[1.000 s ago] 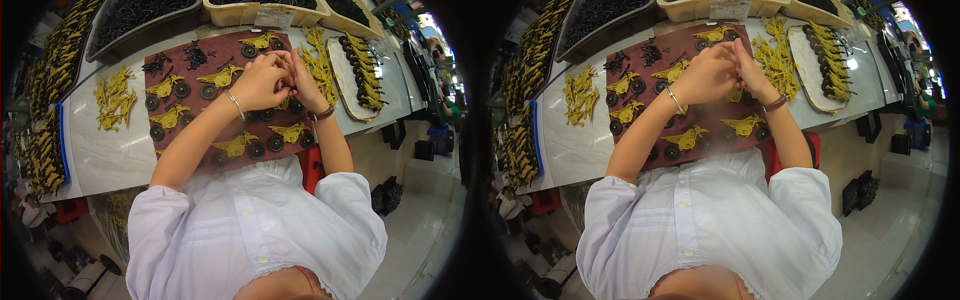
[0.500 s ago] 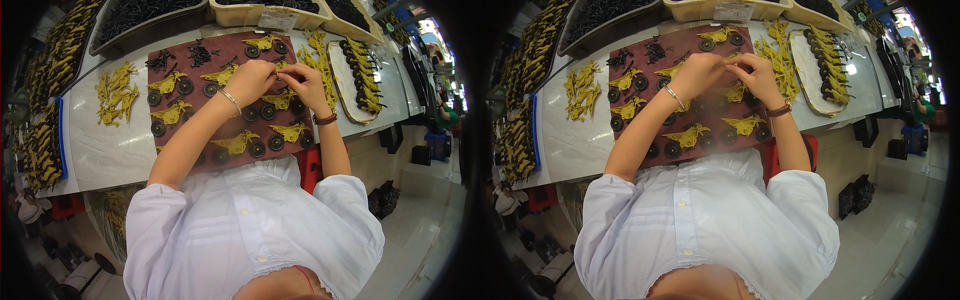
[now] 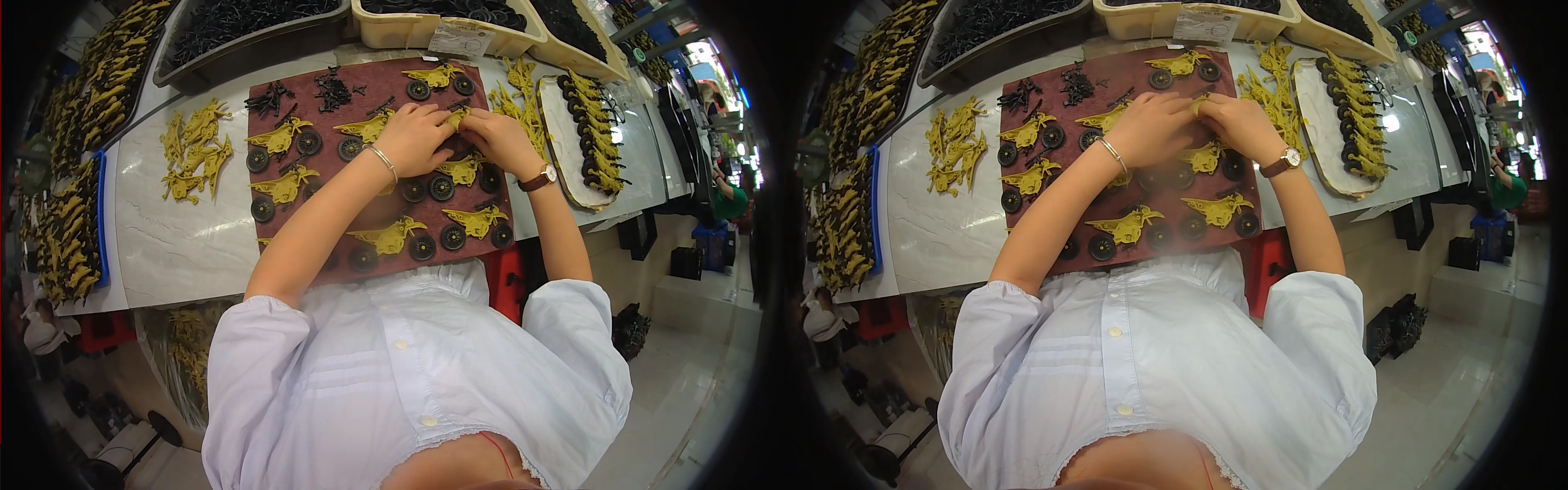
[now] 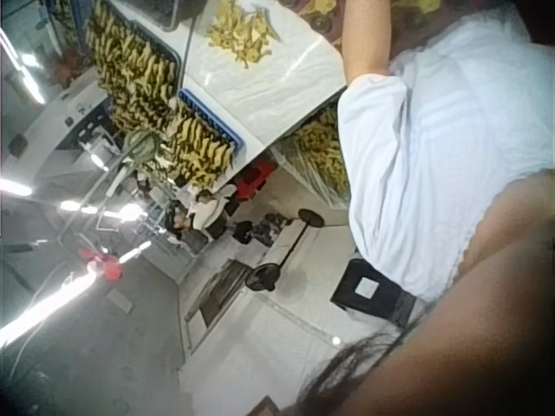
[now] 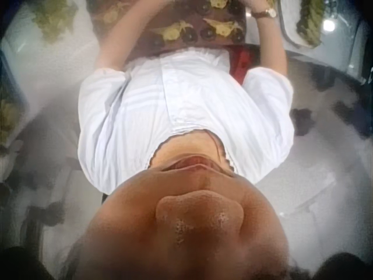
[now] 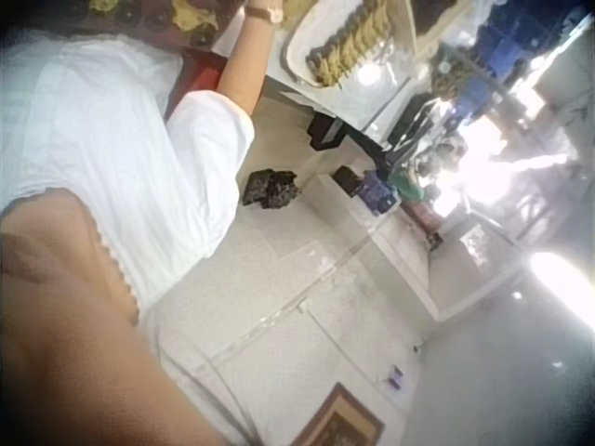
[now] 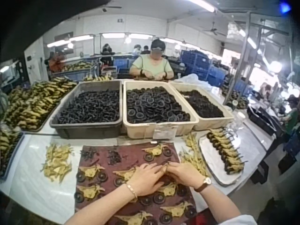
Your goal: The person assembles small plastic toy motorcycles by hand, attaching toy wheels to toy motorcycle bodies.
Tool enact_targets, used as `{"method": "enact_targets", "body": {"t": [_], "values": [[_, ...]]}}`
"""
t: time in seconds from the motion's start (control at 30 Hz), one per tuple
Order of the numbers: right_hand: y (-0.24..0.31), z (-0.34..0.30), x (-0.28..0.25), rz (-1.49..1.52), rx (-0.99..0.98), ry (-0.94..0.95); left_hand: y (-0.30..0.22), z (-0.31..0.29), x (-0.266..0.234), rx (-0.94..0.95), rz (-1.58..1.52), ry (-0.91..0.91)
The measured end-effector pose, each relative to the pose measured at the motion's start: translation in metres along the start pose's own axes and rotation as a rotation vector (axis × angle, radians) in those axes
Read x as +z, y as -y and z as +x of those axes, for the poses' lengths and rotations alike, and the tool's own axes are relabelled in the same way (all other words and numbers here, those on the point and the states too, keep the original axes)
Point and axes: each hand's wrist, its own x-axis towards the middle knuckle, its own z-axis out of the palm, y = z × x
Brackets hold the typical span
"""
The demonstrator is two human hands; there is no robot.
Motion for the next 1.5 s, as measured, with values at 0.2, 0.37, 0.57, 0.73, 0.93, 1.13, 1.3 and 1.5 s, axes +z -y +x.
{"method": "enact_targets", "body": {"t": [0.2, 0.37, 0.57, 0.73, 0.93, 1.13, 1.3, 1.5], "values": [[-0.004, 0.0, 0.004, 0.005, -0.06, 0.021, 0.006, -0.003, 0.005, 0.017, -0.025, 0.078], [-0.008, 0.0, 0.003, -0.054, -0.101, 0.077, 0.006, -0.002, 0.006, 0.01, -0.05, 0.094], [-0.009, 0.001, -0.002, -0.163, -0.174, 0.137, 0.001, -0.004, 0.005, -0.009, -0.024, 0.121], [-0.02, 0.004, 0.003, 0.024, -0.177, 0.023, -0.001, -0.003, 0.003, -0.017, 0.049, 0.091], [0.026, -0.007, -0.019, 0.917, 0.537, -0.181, -0.024, 0.01, -0.014, -0.125, -0.335, -0.232], [0.068, -0.009, -0.027, 1.272, 0.71, -0.141, -0.05, 0.009, -0.022, -0.081, -0.481, -0.291], [0.075, -0.017, -0.014, 1.244, 0.728, -0.128, -0.05, 0.008, -0.014, -0.3, -0.709, -0.147], [0.067, -0.027, 0.0, 1.337, 0.788, -0.043, -0.07, 0.001, -0.037, -0.288, -0.644, -0.027]]}}
